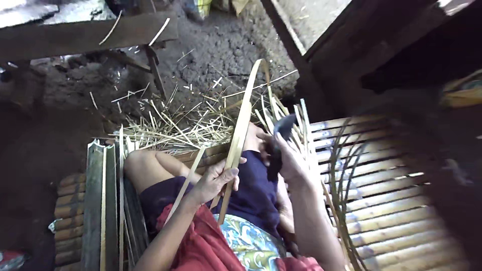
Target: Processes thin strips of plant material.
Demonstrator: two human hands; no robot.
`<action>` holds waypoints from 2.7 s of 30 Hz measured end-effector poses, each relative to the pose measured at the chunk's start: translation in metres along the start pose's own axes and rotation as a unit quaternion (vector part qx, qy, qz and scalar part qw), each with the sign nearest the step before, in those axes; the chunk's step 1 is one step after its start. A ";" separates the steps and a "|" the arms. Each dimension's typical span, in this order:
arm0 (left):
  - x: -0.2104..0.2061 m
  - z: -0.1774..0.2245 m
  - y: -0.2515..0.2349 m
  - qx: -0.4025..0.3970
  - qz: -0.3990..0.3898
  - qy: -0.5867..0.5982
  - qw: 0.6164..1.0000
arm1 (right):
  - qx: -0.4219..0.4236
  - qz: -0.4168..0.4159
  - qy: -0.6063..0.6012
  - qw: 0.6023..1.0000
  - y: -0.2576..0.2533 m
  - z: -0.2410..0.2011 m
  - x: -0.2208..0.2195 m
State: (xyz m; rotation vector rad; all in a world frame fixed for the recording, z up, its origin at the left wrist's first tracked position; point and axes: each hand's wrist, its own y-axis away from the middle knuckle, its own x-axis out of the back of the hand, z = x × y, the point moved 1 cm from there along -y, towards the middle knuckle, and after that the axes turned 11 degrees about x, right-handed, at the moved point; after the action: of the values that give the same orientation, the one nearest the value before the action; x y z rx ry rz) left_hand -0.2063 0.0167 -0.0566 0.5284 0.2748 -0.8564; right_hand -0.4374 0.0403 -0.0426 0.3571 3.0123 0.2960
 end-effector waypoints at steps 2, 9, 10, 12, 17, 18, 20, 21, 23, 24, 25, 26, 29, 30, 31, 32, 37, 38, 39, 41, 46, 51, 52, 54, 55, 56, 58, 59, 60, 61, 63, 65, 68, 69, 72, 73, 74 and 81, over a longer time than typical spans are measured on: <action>-0.013 0.000 -0.010 -0.013 -0.013 -0.001 1.000 | 0.000 0.013 -0.002 1.000 -0.023 -0.015 -0.009; -0.047 -0.003 -0.039 0.005 0.012 -0.194 0.981 | 0.003 0.113 -0.001 0.994 -0.064 -0.049 0.001; -0.052 -0.004 -0.043 0.016 0.006 -0.224 0.974 | 0.019 0.115 0.006 0.993 -0.066 -0.053 0.007; -0.060 -0.006 -0.051 0.032 -0.016 -0.267 0.963 | 0.036 0.118 0.004 0.992 -0.067 -0.059 0.022; -0.083 -0.015 -0.069 0.053 -0.091 -0.319 0.942 | 0.046 0.113 0.043 0.992 -0.052 -0.080 0.051; -0.088 -0.014 -0.070 0.062 -0.119 -0.330 0.935 | 0.045 0.107 0.059 0.991 -0.047 -0.084 0.057; -0.091 -0.012 -0.066 0.060 -0.172 -0.346 0.920 | 0.032 0.106 0.104 0.988 -0.029 -0.092 0.072; -0.086 -0.010 -0.061 0.050 -0.178 -0.347 0.920 | 0.023 0.107 0.131 0.985 -0.016 -0.093 0.083; -0.066 -0.006 -0.049 0.012 -0.120 -0.332 0.936 | -0.003 0.092 0.193 0.977 0.020 -0.088 0.112; -0.049 -0.007 -0.043 -0.018 -0.062 -0.329 0.942 | -0.018 0.084 0.219 0.972 0.042 -0.081 0.127; -0.031 -0.008 -0.038 -0.048 0.010 -0.329 0.943 | -0.042 0.077 0.243 0.966 0.066 -0.071 0.142; -0.011 -0.009 -0.032 -0.076 0.084 -0.333 0.936 | -0.076 0.066 0.267 0.958 0.091 -0.059 0.154; 0.043 -0.011 -0.018 -0.090 0.272 -0.365 0.886 | -0.210 0.038 0.363 0.907 0.162 -0.010 0.185; 0.057 -0.012 -0.015 -0.074 0.314 -0.373 0.870 | -0.257 0.040 0.396 0.880 0.181 0.005 0.186; 0.069 -0.014 -0.015 -0.049 0.340 -0.378 0.860 | -0.303 0.042 0.427 0.851 0.199 0.021 0.186; 0.079 -0.017 -0.016 -0.013 0.346 -0.382 0.857 | -0.344 0.038 0.453 0.822 0.213 0.036 0.186; 0.090 -0.033 -0.027 0.116 0.280 -0.296 0.906 | -0.443 0.009 0.491 0.750 0.254 0.083 0.180; 0.088 -0.036 -0.029 0.102 0.280 -0.261 0.918 | -0.438 0.008 0.496 0.750 0.254 0.084 0.178; 0.084 -0.038 -0.029 0.084 0.280 -0.218 0.931 | -0.428 0.005 0.502 0.751 0.252 0.082 0.177; 0.075 -0.035 -0.025 0.072 0.267 -0.140 0.951 | -0.406 0.001 0.511 0.758 0.237 0.067 0.169; 0.042 -0.011 0.005 0.083 0.218 -0.053 0.971 | -0.244 0.019 0.504 0.828 0.163 0.023 0.127; 0.006 -0.001 0.039 0.072 0.127 0.028 0.989 | 0.012 -0.009 0.012 1.000 0.085 0.025 0.050; -0.003 0.000 0.044 0.077 0.127 0.054 0.987 | -0.013 -0.067 -0.083 0.994 0.073 0.024 0.033; -0.017 -0.002 0.051 0.073 0.143 0.085 0.983 | -0.075 -0.191 -0.201 0.958 0.058 0.020 0.004; -0.021 -0.004 0.052 0.061 0.152 0.092 0.982 | -0.107 -0.252 -0.239 0.931 0.056 0.018 -0.007; -0.024 -0.005 0.053 0.049 0.159 0.094 0.982 | -0.134 -0.301 -0.275 0.903 0.054 0.015 -0.016; -0.028 -0.007 0.053 0.028 0.175 0.093 0.980 | -0.189 -0.352 -0.312 0.862 0.054 0.007 -0.030; -0.029 -0.007 0.053 0.023 0.184 0.093 0.978 | -0.212 -0.365 -0.317 0.849 0.054 0.005 -0.035; -0.030 -0.008 0.053 0.020 0.190 0.096 0.977 | -0.230 -0.369 -0.322 0.841 0.055 0.003 -0.037; -0.031 -0.008 0.053 0.016 0.195 0.097 0.976 | -0.240 -0.374 -0.326 0.834 0.054 0.003 -0.039; -0.030 -0.009 0.052 0.005 0.199 0.095 0.975 | -0.247 -0.379 -0.333 0.827 0.051 0.003 -0.040; -0.031 -0.010 0.051 0.000 0.204 0.093 0.975 | -0.259 -0.382 -0.338 0.821 0.048 0.004 -0.039; -0.032 -0.010 0.049 -0.001 0.210 0.096 0.973 | -0.271 -0.387 -0.346 0.811 0.046 0.005 -0.038; -0.032 -0.011 0.049 -0.001 0.211 0.098 0.973 | -0.276 -0.386 -0.345 0.809 0.046 0.004 -0.038; -0.032 -0.012 0.049 0.002 0.210 0.102 0.972 | -0.283 -0.396 -0.331 0.809 0.044 0.004 -0.036; -0.032 -0.012 0.048 0.005 0.210 0.100 0.973 | -0.284 -0.399 -0.326 0.809 0.043 0.004 -0.036; -0.031 -0.012 0.048 0.008 0.211 0.099 0.972 | -0.286 -0.400 -0.323 0.809 0.042 0.004 -0.035; -0.031 -0.011 0.049 0.005 0.211 0.092 0.973 | -0.281 -0.420 -0.345 0.791 0.039 0.005 -0.033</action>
State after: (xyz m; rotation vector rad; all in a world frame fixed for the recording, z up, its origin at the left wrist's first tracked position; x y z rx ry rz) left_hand -0.1884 0.0690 -0.0366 0.6496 0.3133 -0.3965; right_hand -0.3967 0.0703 -0.0374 -0.7443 1.9433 0.7272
